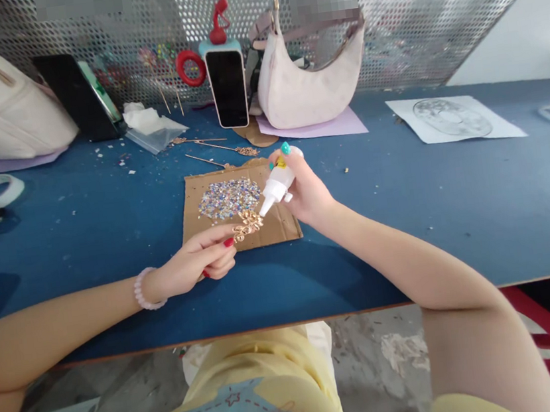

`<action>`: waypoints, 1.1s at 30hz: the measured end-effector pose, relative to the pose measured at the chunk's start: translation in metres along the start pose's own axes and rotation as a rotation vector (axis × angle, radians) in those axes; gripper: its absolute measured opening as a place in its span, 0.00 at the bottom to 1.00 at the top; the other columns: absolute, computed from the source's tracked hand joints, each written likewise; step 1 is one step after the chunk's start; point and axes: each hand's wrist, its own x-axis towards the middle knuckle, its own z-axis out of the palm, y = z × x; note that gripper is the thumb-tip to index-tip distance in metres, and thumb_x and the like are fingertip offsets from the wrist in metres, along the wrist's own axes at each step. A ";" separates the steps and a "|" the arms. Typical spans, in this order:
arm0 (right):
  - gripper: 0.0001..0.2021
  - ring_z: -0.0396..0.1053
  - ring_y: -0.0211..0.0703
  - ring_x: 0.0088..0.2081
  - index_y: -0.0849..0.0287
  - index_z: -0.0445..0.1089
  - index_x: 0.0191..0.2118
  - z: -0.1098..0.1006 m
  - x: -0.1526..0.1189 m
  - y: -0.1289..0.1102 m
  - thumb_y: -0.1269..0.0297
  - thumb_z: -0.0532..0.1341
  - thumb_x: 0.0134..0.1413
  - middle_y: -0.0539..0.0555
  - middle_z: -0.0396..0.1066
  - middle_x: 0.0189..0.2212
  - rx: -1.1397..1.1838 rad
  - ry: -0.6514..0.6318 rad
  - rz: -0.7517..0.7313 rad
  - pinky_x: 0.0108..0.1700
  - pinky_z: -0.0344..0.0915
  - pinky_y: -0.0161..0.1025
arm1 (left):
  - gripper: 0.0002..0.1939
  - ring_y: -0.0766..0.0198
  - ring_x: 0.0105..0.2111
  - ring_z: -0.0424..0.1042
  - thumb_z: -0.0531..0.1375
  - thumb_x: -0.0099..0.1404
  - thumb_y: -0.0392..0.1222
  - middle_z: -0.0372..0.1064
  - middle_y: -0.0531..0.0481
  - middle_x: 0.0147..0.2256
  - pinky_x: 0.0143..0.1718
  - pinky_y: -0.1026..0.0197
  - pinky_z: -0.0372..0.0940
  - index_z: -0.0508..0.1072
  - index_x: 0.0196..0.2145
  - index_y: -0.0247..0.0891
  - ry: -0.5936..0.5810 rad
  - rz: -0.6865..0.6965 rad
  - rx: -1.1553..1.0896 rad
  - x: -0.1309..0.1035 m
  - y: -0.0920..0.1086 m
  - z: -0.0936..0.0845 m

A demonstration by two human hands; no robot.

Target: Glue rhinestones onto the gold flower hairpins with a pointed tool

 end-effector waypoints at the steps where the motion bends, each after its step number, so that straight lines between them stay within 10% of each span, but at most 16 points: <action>1: 0.30 0.49 0.32 0.20 0.52 0.58 0.29 0.001 0.000 0.000 0.28 0.63 0.44 0.41 0.50 0.19 0.041 0.008 -0.015 0.23 0.53 0.36 | 0.07 0.72 0.17 0.39 0.55 0.74 0.45 0.42 0.65 0.19 0.18 0.66 0.40 0.68 0.43 0.39 0.012 -0.020 0.001 0.001 0.000 0.000; 17: 0.20 0.71 0.39 0.34 0.52 0.65 0.36 0.010 -0.010 -0.003 0.48 0.72 0.45 0.47 0.68 0.31 0.161 -0.027 -0.002 0.39 0.74 0.41 | 0.09 0.71 0.18 0.44 0.49 0.76 0.40 0.46 0.64 0.20 0.18 0.67 0.43 0.64 0.50 0.36 -0.010 -0.232 0.163 -0.001 0.011 0.004; 33: 0.18 0.57 0.35 0.25 0.53 0.59 0.25 0.023 -0.020 -0.022 0.61 0.72 0.39 0.43 0.56 0.21 0.112 -0.184 -0.078 0.28 0.56 0.35 | 0.15 0.71 0.17 0.47 0.47 0.76 0.37 0.49 0.64 0.19 0.19 0.65 0.46 0.65 0.56 0.31 0.004 -0.308 0.204 -0.011 0.019 0.015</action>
